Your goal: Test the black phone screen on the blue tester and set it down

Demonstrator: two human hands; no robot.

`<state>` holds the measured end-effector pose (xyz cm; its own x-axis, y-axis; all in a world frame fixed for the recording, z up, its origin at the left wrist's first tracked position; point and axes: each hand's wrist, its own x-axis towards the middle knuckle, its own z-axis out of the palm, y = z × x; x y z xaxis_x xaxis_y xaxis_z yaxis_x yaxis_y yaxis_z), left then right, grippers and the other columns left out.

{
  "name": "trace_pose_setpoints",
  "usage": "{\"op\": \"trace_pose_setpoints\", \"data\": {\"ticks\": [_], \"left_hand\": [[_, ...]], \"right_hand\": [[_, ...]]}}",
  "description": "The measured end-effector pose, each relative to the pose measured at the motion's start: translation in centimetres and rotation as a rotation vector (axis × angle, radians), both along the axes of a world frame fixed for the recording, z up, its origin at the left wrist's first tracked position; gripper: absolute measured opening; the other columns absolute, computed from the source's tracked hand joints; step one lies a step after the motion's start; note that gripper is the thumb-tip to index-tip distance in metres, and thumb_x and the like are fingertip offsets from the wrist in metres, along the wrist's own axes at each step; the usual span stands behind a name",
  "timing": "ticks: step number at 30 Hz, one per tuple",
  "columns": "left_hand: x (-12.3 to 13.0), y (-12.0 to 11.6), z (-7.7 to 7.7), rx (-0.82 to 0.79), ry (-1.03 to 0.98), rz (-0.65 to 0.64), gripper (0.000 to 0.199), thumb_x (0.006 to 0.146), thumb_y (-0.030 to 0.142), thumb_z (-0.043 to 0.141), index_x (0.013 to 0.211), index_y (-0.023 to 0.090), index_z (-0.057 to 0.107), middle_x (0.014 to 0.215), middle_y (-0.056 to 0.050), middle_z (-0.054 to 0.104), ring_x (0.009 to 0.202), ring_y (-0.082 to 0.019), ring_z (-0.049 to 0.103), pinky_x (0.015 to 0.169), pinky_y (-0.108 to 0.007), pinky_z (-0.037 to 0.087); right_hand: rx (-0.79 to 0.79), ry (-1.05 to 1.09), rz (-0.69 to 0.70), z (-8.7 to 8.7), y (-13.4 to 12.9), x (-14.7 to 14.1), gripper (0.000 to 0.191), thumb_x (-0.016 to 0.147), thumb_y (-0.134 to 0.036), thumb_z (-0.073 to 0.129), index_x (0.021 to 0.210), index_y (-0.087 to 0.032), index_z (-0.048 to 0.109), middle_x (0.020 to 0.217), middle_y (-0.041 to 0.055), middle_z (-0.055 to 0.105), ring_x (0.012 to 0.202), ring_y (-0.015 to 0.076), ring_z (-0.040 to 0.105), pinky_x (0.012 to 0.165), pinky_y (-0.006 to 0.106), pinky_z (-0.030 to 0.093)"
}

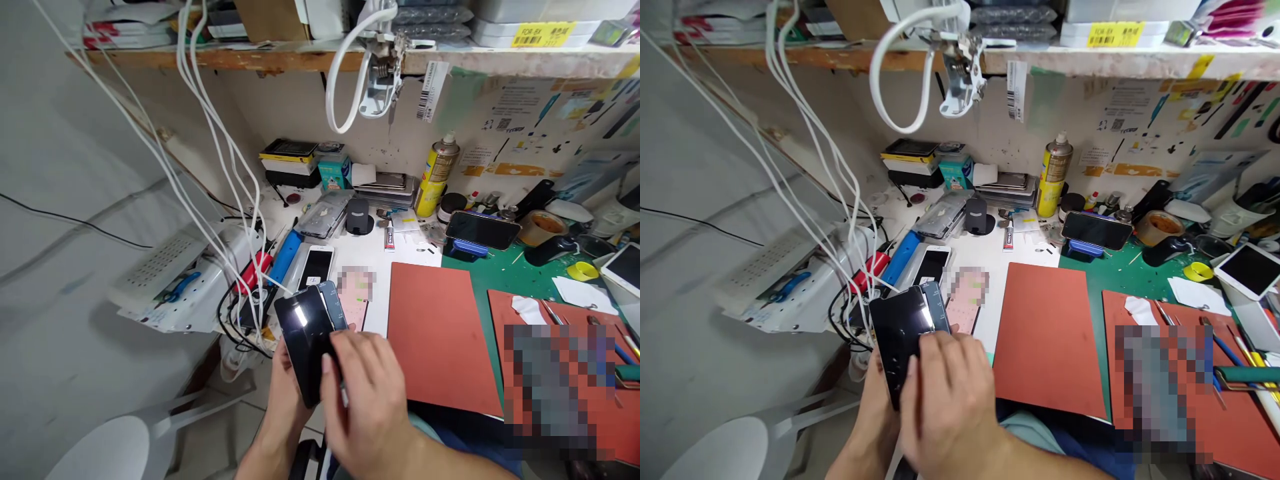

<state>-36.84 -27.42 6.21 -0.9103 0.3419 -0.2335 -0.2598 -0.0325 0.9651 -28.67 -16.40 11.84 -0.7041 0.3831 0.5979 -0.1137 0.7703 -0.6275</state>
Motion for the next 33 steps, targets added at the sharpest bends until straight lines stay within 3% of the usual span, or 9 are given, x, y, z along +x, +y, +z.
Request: {"op": "trace_pose_setpoints", "data": {"ticks": [3,9,17,24,33], "left_hand": [[-0.1,1.1,1.1,0.21,-0.16,0.132,0.042,0.074,0.046,0.089,0.108,0.027,0.075,0.096,0.0,0.082,0.08,-0.022,0.077,0.08,-0.034,0.064],[0.1,1.1,1.8,0.308,-0.273,0.101,0.044,0.066,0.045,0.096,0.102,0.026,0.079,0.095,-0.001,0.083,0.084,-0.021,0.078,0.081,-0.031,0.064],[0.2,1.3,2.3,0.336,-0.229,0.056,0.052,0.061,0.05,0.098,0.104,0.027,0.081,0.094,-0.003,0.083,0.081,-0.02,0.077,0.076,-0.028,0.064],[0.3,1.5,3.1,0.376,-0.231,0.014,0.036,0.067,0.044,0.096,0.096,0.027,0.083,0.091,-0.001,0.083,0.083,-0.02,0.077,0.078,-0.027,0.063],[0.4,1.4,3.1,0.453,-0.224,-0.048,0.04,0.066,0.05,0.095,0.096,0.026,0.083,0.093,-0.003,0.082,0.081,-0.021,0.078,0.078,-0.031,0.064]], "right_hand": [[-0.251,0.046,-0.025,-1.3,2.3,0.1,0.027,0.101,-0.014,0.053,0.126,-0.021,0.062,0.107,0.0097,0.072,0.098,0.024,0.069,0.083,0.041,0.06],[-0.514,0.043,0.003,-3.1,3.2,-1.3,0.032,0.102,-0.025,0.062,0.134,-0.022,0.057,0.123,0.0114,0.073,0.116,0.0236,0.073,0.098,0.04,0.062],[-0.474,0.07,-0.023,-3.0,2.7,-1.7,0.04,0.101,-0.027,0.064,0.139,-0.02,0.054,0.124,0.0138,0.076,0.118,0.027,0.075,0.094,0.04,0.066],[-0.344,0.068,-0.052,-2.4,2.6,-1.3,0.042,0.102,-0.023,0.062,0.142,-0.022,0.054,0.123,0.0126,0.077,0.105,0.026,0.078,0.09,0.041,0.067],[-0.321,0.073,-0.096,-2.6,2.2,-0.7,0.042,0.101,-0.024,0.066,0.142,-0.023,0.056,0.124,0.0135,0.076,0.105,0.0274,0.077,0.09,0.045,0.067]]}}
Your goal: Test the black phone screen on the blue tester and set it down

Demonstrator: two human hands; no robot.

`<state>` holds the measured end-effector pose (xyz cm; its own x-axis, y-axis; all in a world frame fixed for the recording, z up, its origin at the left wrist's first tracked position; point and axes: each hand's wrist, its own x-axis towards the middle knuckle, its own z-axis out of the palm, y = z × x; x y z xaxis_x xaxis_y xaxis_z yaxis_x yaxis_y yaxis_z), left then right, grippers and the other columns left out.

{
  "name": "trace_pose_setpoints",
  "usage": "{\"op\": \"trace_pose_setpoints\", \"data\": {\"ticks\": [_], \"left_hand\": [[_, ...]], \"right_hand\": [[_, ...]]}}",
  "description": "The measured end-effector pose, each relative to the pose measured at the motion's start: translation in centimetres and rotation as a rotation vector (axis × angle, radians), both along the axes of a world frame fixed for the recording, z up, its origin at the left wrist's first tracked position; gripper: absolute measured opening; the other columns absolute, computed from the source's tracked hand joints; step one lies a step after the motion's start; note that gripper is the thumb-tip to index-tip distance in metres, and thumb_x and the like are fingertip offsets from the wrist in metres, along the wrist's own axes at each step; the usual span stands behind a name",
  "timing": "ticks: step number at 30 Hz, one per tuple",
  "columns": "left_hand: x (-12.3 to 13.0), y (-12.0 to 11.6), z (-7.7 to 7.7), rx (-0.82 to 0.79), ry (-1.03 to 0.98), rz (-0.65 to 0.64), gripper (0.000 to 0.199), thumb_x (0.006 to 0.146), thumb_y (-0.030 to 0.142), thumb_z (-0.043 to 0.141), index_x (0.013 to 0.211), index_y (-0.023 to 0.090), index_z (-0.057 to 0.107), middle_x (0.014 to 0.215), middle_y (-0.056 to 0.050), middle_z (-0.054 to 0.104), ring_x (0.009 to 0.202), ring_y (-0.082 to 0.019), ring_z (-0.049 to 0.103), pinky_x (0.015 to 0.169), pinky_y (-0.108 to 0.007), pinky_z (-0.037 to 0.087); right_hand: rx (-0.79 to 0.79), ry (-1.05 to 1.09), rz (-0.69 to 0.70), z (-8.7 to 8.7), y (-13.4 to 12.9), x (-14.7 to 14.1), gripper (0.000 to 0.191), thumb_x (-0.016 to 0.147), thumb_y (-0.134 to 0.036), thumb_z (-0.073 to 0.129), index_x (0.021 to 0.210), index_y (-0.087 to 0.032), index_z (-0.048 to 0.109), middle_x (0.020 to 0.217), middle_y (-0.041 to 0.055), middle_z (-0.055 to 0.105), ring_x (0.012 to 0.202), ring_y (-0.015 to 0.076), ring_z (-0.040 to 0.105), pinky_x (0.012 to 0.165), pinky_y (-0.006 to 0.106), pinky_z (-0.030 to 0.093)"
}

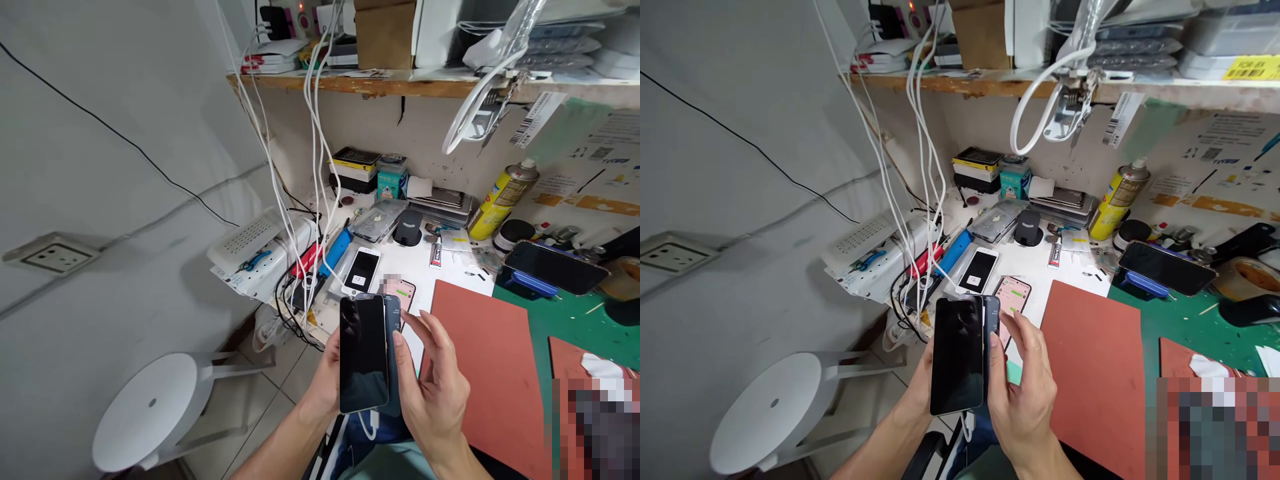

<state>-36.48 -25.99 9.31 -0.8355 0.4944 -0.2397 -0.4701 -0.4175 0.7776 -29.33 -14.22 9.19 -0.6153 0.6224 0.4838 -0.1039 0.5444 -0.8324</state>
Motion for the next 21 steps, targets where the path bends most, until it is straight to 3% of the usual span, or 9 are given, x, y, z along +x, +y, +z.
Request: {"op": "trace_pose_setpoints", "data": {"ticks": [5,9,14,17,21], "left_hand": [[0.1,-0.2,-0.3,0.013,0.034,0.011,0.037,0.071,0.043,0.094,0.102,0.027,0.083,0.098,-0.003,0.083,0.087,-0.02,0.078,0.086,-0.03,0.063],[-0.1,-0.3,-0.8,0.085,0.047,-0.084,0.037,0.079,0.043,0.088,0.111,0.025,0.082,0.103,-0.004,0.083,0.091,-0.021,0.078,0.088,-0.031,0.063],[-0.3,-0.3,-1.5,0.111,0.089,-0.09,0.039,0.078,0.038,0.09,0.114,0.024,0.081,0.105,-0.005,0.083,0.091,-0.02,0.077,0.088,-0.029,0.062],[-0.4,-0.3,-1.4,0.115,0.065,-0.138,0.042,0.08,0.043,0.088,0.117,0.023,0.08,0.105,-0.007,0.082,0.086,-0.023,0.078,0.084,-0.035,0.064],[-0.3,-0.1,-0.9,0.109,0.044,-0.124,0.044,0.077,0.042,0.09,0.116,0.024,0.081,0.105,-0.007,0.083,0.091,-0.023,0.078,0.086,-0.033,0.064]], "right_hand": [[0.005,0.019,-0.006,-0.1,-0.1,0.1,0.043,0.1,-0.022,0.067,0.141,-0.022,0.057,0.126,0.0133,0.075,0.106,0.0276,0.077,0.089,0.044,0.067],[0.036,0.029,-0.014,0.0,0.0,0.0,0.041,0.1,-0.021,0.067,0.14,-0.02,0.058,0.122,0.0135,0.076,0.107,0.0267,0.077,0.088,0.042,0.068],[0.086,0.048,-0.025,0.2,0.0,0.1,0.039,0.1,-0.018,0.067,0.138,-0.018,0.059,0.117,0.0126,0.077,0.104,0.0246,0.077,0.086,0.038,0.068],[0.096,0.047,-0.031,0.3,0.0,0.1,0.04,0.1,-0.019,0.067,0.139,-0.018,0.058,0.117,0.0126,0.077,0.102,0.0244,0.078,0.085,0.037,0.068],[0.105,0.046,-0.044,0.3,0.0,0.2,0.04,0.1,-0.019,0.067,0.139,-0.018,0.059,0.117,0.0129,0.077,0.099,0.024,0.079,0.081,0.035,0.069]]}}
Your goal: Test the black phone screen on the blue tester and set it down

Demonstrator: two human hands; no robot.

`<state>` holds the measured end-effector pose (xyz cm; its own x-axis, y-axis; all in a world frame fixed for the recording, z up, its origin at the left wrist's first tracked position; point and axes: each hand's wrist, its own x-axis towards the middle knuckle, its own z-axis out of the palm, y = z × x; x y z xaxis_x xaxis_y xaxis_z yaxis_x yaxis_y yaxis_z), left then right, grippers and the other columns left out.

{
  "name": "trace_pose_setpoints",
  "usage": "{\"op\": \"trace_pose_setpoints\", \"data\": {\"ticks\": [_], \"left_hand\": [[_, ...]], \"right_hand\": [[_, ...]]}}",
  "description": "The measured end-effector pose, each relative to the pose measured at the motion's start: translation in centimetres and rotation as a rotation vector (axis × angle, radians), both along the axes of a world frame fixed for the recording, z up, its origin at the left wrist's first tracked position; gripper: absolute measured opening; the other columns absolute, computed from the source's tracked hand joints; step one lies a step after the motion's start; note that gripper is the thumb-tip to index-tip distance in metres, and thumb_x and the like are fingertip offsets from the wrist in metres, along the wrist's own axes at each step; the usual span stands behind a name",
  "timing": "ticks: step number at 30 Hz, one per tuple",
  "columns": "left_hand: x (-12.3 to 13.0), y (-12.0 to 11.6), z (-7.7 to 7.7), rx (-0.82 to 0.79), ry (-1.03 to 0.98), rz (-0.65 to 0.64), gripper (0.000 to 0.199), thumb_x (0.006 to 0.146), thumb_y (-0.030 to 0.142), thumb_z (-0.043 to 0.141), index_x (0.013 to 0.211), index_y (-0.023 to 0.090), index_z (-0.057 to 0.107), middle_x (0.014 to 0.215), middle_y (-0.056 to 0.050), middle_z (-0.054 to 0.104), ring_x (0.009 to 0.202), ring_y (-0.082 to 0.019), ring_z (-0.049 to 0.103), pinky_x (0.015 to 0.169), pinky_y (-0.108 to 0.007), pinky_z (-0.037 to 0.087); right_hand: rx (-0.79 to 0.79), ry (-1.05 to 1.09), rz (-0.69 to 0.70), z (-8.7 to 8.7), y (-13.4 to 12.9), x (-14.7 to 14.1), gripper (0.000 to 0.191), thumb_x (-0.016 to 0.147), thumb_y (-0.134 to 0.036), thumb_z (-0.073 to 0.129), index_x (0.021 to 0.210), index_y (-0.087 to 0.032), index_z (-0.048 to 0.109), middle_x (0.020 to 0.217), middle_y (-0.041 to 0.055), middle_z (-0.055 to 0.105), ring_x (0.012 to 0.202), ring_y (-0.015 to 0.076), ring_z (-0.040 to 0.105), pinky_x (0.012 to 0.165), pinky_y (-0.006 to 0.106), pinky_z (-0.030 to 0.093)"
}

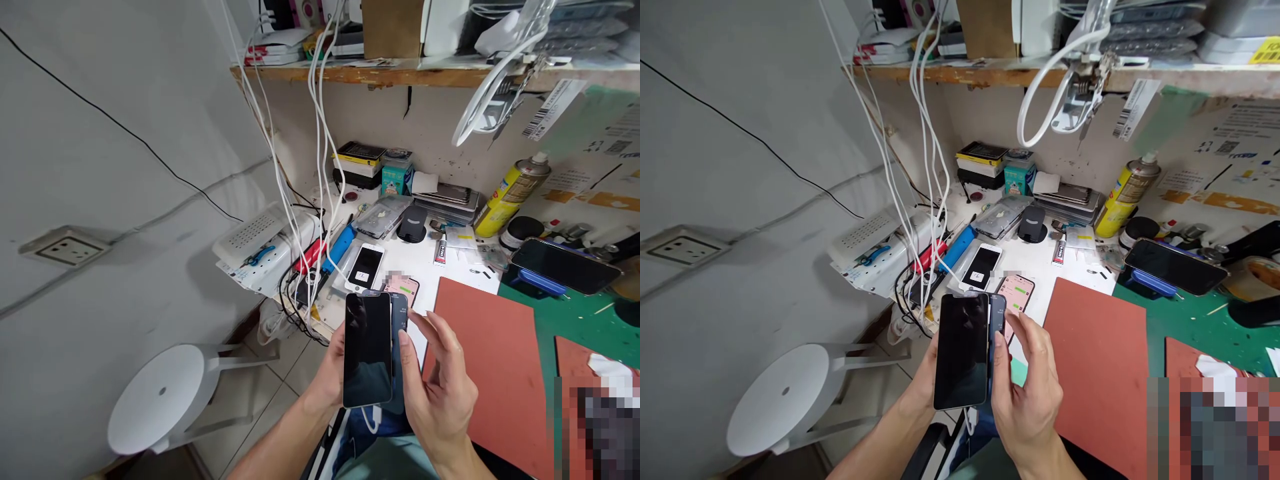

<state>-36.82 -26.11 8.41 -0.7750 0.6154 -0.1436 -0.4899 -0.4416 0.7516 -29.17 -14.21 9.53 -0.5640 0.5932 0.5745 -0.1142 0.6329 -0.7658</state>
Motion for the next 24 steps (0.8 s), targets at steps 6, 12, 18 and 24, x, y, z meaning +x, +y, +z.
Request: {"op": "trace_pose_setpoints", "data": {"ticks": [6,12,18,24], "left_hand": [[0.1,0.1,0.2,-0.041,-0.044,0.0,0.042,0.079,0.044,0.088,0.114,0.021,0.081,0.107,-0.009,0.083,0.089,-0.023,0.079,0.084,-0.034,0.064],[0.2,0.0,-0.1,-0.018,-0.043,0.002,0.039,0.08,0.041,0.087,0.114,0.022,0.08,0.11,-0.007,0.083,0.093,-0.022,0.078,0.088,-0.032,0.063],[0.2,-0.1,-0.8,-0.013,-0.078,-0.004,0.038,0.078,0.038,0.089,0.111,0.021,0.081,0.104,-0.006,0.083,0.088,-0.021,0.078,0.082,-0.031,0.064],[0.2,0.0,-0.7,0.01,-0.077,0.011,0.032,0.081,0.037,0.087,0.109,0.023,0.081,0.102,-0.004,0.083,0.088,-0.02,0.079,0.082,-0.03,0.065]], "right_hand": [[0.01,0.006,0.002,0.1,0.1,0.1,0.041,0.1,-0.017,0.067,0.139,-0.018,0.058,0.118,0.0132,0.077,0.102,0.0248,0.078,0.08,0.036,0.069],[0.029,-0.007,-0.002,0.3,0.1,0.3,0.041,0.099,-0.017,0.067,0.139,-0.018,0.058,0.119,0.0135,0.077,0.102,0.0249,0.078,0.079,0.036,0.069],[0.058,0.001,0.013,0.4,0.2,0.3,0.044,0.098,-0.012,0.068,0.141,-0.018,0.057,0.12,0.0124,0.076,0.107,0.0247,0.077,0.085,0.037,0.069],[0.108,0.006,0.02,0.3,0.3,0.4,0.05,0.097,-0.008,0.068,0.144,-0.019,0.055,0.12,0.0108,0.075,0.104,0.0229,0.078,0.089,0.037,0.068]]}}
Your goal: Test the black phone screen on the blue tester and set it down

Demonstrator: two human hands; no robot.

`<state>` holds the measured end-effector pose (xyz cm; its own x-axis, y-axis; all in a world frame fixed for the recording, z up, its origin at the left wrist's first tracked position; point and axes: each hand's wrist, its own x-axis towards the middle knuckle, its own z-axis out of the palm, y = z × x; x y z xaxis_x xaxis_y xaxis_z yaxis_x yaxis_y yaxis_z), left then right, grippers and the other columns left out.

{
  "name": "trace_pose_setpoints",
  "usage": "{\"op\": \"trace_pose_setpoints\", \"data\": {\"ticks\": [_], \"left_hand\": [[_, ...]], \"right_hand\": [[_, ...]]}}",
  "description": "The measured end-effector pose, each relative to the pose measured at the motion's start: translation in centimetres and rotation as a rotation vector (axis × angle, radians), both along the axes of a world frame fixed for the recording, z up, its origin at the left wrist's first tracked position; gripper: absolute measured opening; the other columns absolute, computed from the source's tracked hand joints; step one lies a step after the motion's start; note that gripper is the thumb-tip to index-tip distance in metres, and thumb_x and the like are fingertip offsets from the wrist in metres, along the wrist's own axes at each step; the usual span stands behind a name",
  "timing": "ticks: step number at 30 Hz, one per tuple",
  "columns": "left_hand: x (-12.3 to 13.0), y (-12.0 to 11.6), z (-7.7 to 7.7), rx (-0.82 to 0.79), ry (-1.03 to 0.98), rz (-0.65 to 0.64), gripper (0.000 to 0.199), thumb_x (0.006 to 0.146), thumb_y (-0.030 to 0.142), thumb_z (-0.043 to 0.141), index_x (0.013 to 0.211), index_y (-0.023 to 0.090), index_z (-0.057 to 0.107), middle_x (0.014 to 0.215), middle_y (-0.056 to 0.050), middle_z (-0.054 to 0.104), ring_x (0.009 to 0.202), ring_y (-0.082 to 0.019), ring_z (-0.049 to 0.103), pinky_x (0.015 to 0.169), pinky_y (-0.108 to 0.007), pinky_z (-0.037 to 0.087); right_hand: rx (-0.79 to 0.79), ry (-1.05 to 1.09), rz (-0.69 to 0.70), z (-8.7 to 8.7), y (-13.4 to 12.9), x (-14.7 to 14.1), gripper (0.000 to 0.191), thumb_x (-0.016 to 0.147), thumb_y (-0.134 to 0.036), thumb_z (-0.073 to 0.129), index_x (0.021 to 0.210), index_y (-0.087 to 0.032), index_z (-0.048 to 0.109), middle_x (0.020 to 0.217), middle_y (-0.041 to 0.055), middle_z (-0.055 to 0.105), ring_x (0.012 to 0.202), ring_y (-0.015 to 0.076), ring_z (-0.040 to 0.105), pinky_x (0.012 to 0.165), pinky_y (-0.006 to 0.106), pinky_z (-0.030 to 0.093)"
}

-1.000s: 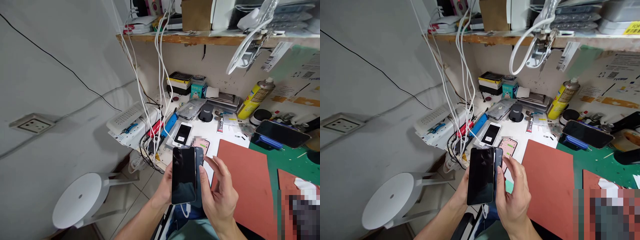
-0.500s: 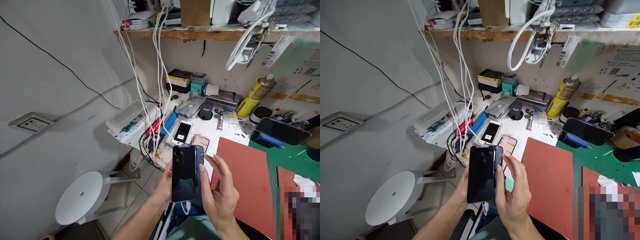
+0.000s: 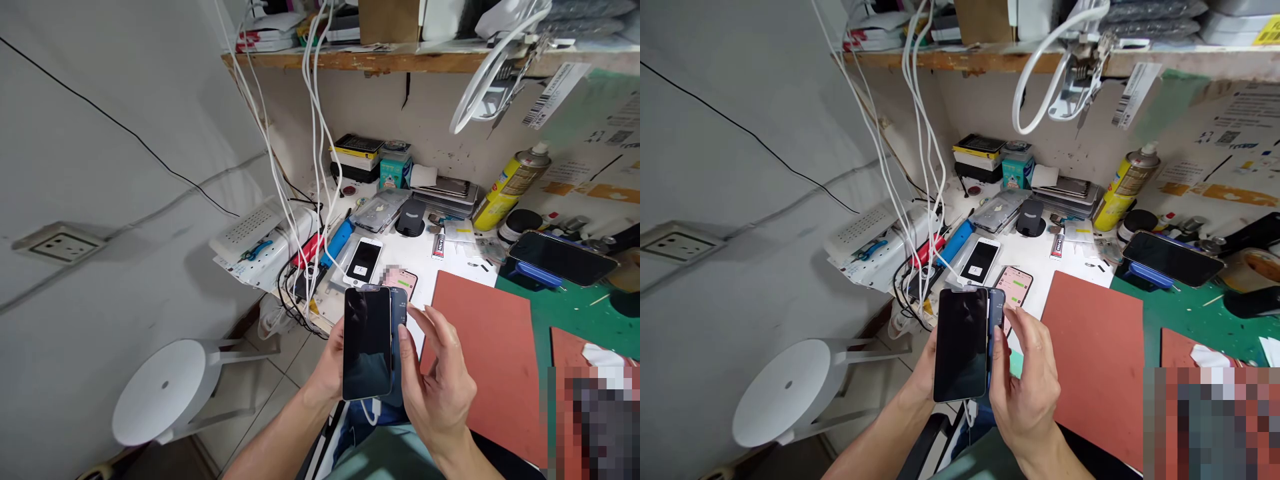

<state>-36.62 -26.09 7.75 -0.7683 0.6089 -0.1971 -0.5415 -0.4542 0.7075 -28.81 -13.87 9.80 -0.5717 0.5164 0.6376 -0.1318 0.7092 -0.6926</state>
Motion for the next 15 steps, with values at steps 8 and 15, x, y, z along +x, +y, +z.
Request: {"op": "trace_pose_setpoints", "data": {"ticks": [8,15], "left_hand": [[0.2,0.3,1.3,-0.064,0.01,-0.003,0.043,0.075,0.044,0.091,0.111,0.023,0.08,0.103,-0.006,0.082,0.096,-0.025,0.078,0.092,-0.038,0.062],[0.2,0.6,1.6,-0.194,0.043,0.148,0.039,0.062,0.036,0.099,0.092,0.022,0.077,0.077,0.001,0.077,0.068,-0.015,0.071,0.067,-0.024,0.059]], "right_hand": [[-0.055,0.012,0.002,-0.6,-0.2,0.2,0.053,0.097,-0.009,0.068,0.146,-0.021,0.054,0.125,0.0116,0.072,0.109,0.025,0.075,0.092,0.041,0.066],[0.117,-0.037,0.078,0.9,-2.1,1.8,0.05,0.093,-0.023,0.075,0.138,-0.011,0.057,0.118,0.0184,0.068,0.108,0.0296,0.067,0.087,0.045,0.063]]}}
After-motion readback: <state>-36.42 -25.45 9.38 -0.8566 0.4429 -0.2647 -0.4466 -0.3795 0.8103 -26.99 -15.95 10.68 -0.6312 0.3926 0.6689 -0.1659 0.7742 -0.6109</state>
